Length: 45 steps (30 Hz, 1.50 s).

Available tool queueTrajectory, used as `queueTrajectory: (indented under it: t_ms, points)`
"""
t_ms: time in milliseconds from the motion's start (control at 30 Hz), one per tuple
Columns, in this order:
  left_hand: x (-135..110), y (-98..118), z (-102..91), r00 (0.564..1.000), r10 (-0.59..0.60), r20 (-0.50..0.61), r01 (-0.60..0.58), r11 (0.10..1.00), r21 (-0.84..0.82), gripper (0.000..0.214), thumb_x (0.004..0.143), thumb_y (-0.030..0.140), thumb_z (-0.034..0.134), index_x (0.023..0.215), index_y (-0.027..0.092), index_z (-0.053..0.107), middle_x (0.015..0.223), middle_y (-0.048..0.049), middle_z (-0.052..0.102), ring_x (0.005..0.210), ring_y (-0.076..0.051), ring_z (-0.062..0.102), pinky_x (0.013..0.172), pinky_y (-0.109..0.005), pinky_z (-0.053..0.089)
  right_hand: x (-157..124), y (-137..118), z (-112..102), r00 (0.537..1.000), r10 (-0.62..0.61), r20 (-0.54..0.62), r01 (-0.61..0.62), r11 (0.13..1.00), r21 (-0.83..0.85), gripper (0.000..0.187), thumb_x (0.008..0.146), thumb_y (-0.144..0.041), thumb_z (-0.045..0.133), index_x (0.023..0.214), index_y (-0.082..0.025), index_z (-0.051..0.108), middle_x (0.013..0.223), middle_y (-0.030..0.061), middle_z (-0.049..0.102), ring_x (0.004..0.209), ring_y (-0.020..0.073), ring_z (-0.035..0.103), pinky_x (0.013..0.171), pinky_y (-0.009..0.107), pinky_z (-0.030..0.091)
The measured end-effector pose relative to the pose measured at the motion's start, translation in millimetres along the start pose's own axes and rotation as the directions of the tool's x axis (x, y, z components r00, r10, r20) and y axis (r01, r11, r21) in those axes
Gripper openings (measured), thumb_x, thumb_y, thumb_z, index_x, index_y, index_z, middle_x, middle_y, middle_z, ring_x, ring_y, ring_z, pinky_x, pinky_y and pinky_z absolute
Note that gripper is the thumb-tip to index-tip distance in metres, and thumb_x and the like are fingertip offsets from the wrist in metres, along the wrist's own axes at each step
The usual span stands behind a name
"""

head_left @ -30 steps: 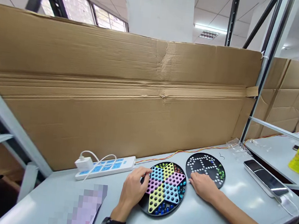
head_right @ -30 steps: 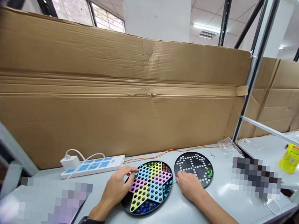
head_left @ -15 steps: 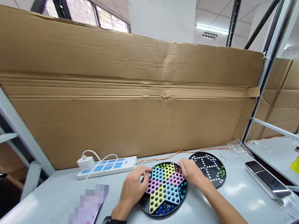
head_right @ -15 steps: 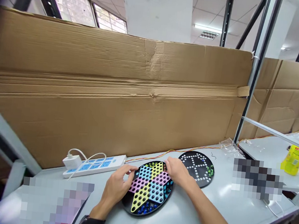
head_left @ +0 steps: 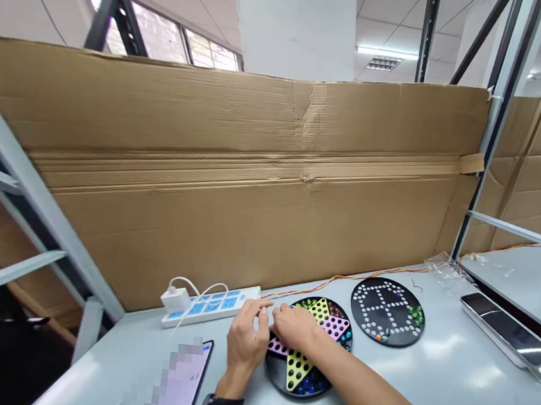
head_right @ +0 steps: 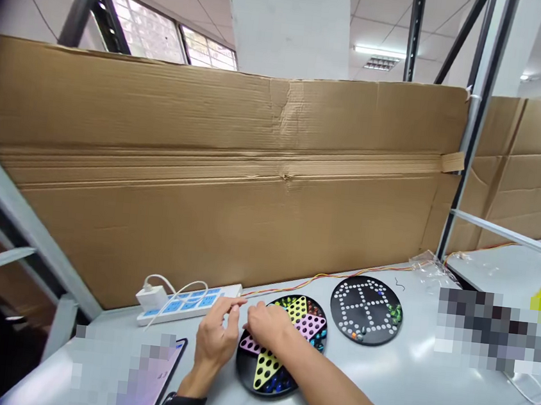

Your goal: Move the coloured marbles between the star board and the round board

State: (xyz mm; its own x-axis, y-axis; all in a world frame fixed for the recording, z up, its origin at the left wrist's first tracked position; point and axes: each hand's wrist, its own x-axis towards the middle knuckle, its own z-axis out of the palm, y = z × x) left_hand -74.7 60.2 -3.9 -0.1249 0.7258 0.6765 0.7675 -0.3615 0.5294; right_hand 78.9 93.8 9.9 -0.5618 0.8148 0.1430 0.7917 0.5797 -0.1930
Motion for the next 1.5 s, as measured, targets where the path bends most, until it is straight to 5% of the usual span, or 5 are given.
queueTrajectory:
  t_ms: [500, 800, 1033, 1333, 1500]
  points:
    - [2.7, -0.5, -1.3, 0.998, 0.057, 0.039, -0.058, 0.998, 0.022, 0.039, 0.108, 0.041, 0.049, 0.092, 0.030, 0.083, 0.097, -0.0060, 0.088, 0.094, -0.030, 0.085, 0.087, -0.039, 0.068, 1.9, 1.1, -3.0, 0.992, 0.010, -0.124, -0.003, 0.998, 0.057, 0.017, 0.107, -0.040, 0.071, 0.116, -0.032, 0.083, 0.133, 0.0004, 0.086, 0.109, 0.0265, 0.077, 0.089, 0.033, 0.055]
    - [-2.9, 8.1, 4.5, 0.994, 0.045, 0.100, -0.047, 0.999, 0.014, 0.040, 0.110, 0.045, 0.050, 0.095, 0.029, 0.084, 0.103, -0.0061, 0.090, 0.096, -0.029, 0.086, 0.089, -0.038, 0.068, -109.7, 130.8, -39.0, 0.922, 0.223, -0.318, -0.215, 0.975, 0.060, 0.031, 0.116, -0.037, 0.063, 0.094, -0.019, 0.075, 0.098, 0.0093, 0.077, 0.086, 0.0211, 0.064, 0.083, 0.032, 0.044]
    - [-7.7, 11.0, 9.8, 0.993, 0.088, 0.082, -0.090, 0.996, 0.019, 0.042, 0.112, 0.045, 0.047, 0.094, 0.031, 0.083, 0.097, -0.0044, 0.089, 0.092, -0.028, 0.085, 0.085, -0.038, 0.066, -182.3, 172.2, -22.8, 0.976, 0.192, -0.101, -0.194, 0.981, -0.010, 0.046, 0.116, -0.043, 0.056, 0.078, -0.022, 0.072, 0.084, 0.0070, 0.076, 0.075, 0.0205, 0.062, 0.075, 0.036, 0.036]
    - [-8.2, 7.0, 8.5, 0.991, 0.061, 0.115, -0.062, 0.998, 0.005, 0.043, 0.113, 0.046, 0.048, 0.095, 0.030, 0.084, 0.100, -0.0052, 0.088, 0.095, -0.028, 0.085, 0.089, -0.038, 0.068, -175.6, 174.5, -22.8, 0.928, 0.325, -0.182, -0.278, 0.929, 0.243, 0.063, 0.116, -0.049, 0.044, 0.058, -0.025, 0.043, 0.058, 0.0053, 0.058, 0.058, 0.0186, 0.044, 0.067, 0.038, 0.028]
    - [-9.2, 0.9, 13.1, 0.997, 0.047, 0.068, -0.047, 0.999, -0.011, 0.041, 0.112, 0.044, 0.050, 0.099, 0.030, 0.086, 0.105, -0.0072, 0.085, 0.103, -0.030, 0.084, 0.095, -0.041, 0.068, -118.8, 131.1, -20.3, 0.909, 0.281, -0.309, -0.116, 0.880, 0.460, 0.067, 0.114, -0.066, 0.031, 0.060, -0.027, 0.026, 0.052, 0.0012, 0.040, 0.053, 0.0159, 0.037, 0.061, 0.034, 0.022]
